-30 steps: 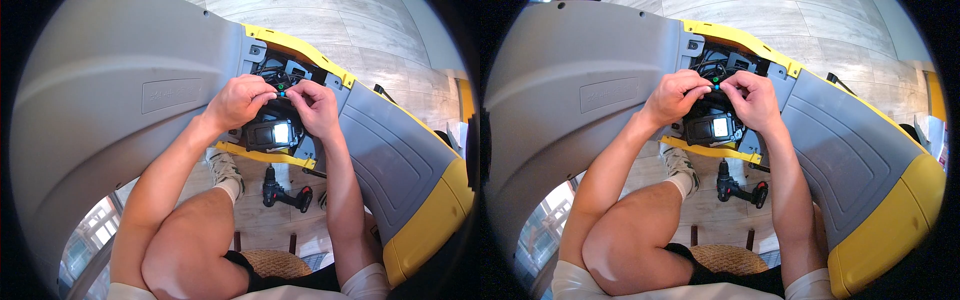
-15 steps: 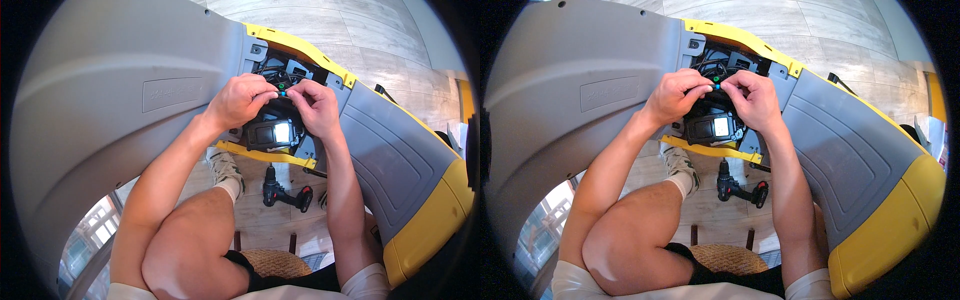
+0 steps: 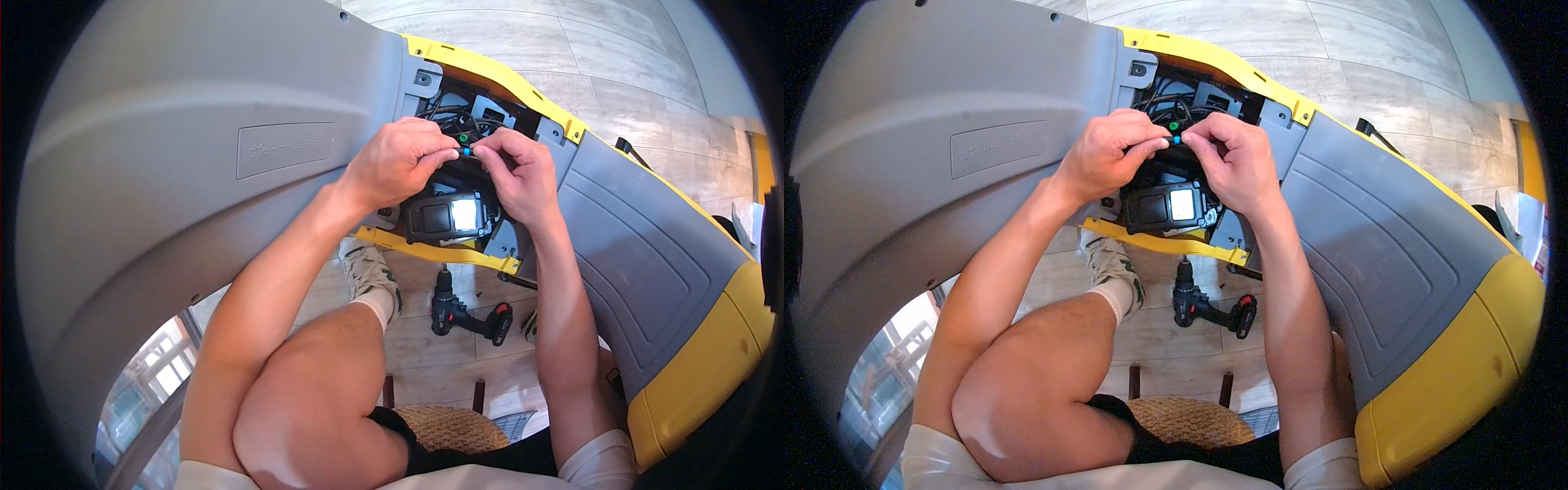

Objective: Repairing the internal electrical wiring and connectors of a scooter.

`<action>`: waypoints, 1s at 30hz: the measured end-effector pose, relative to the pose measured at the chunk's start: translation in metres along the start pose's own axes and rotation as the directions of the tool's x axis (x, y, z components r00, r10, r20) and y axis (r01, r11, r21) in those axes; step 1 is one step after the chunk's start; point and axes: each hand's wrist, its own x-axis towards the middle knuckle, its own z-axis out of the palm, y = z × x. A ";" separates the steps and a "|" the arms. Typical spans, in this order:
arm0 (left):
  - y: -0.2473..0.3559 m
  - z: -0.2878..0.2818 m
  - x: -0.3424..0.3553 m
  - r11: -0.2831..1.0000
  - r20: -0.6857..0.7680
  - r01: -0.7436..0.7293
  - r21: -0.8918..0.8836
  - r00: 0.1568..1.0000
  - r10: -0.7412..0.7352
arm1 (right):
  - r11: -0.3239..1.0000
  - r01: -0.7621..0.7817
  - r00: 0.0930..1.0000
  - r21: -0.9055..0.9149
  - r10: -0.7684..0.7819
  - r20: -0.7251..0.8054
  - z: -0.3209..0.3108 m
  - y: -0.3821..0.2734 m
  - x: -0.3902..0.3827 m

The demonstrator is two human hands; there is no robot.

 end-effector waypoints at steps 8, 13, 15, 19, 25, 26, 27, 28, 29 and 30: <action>0.001 0.000 0.000 0.999 -0.016 0.037 -0.026 0.999 -0.037 | 1.000 0.001 1.000 0.025 -0.001 -0.014 0.001 -0.002 0.000; 0.000 0.002 -0.001 1.000 -0.023 -0.018 0.012 1.000 0.019 | 1.000 -0.020 1.000 -0.002 0.020 0.006 0.001 -0.002 0.002; 0.000 0.002 -0.002 1.000 -0.021 -0.005 0.003 1.000 0.005 | 1.000 -0.011 1.000 0.028 0.011 0.010 0.001 -0.002 0.001; 0.000 0.001 -0.002 1.000 -0.001 0.006 -0.002 1.000 -0.006 | 1.000 -0.004 1.000 0.015 0.004 0.011 0.003 -0.002 0.001; 0.005 -0.002 0.000 0.988 0.011 0.123 -0.088 0.992 -0.123 | 0.999 0.021 1.000 0.025 -0.021 -0.011 0.002 0.002 -0.002; 0.006 -0.006 -0.001 0.992 -0.005 0.099 -0.083 0.995 -0.100 | 0.993 -0.031 0.999 0.118 0.033 -0.017 0.002 0.004 -0.002; 0.007 -0.011 -0.003 0.999 0.026 0.029 -0.020 0.999 -0.028 | 0.975 -0.080 0.996 0.208 0.087 -0.023 0.000 0.005 -0.001; 0.008 -0.014 -0.004 0.998 0.071 -0.032 0.045 0.997 0.029 | 0.976 -0.078 0.996 0.204 0.086 -0.035 -0.001 0.007 -0.001; 0.009 -0.017 -0.006 0.998 0.070 -0.056 0.036 0.996 0.053 | 0.925 -0.107 0.992 0.365 0.124 -0.024 -0.001 0.008 0.000; 0.011 -0.020 -0.007 0.998 0.071 0.001 0.062 0.997 -0.005 | 0.845 -0.141 0.985 0.517 0.173 -0.015 -0.001 0.008 0.000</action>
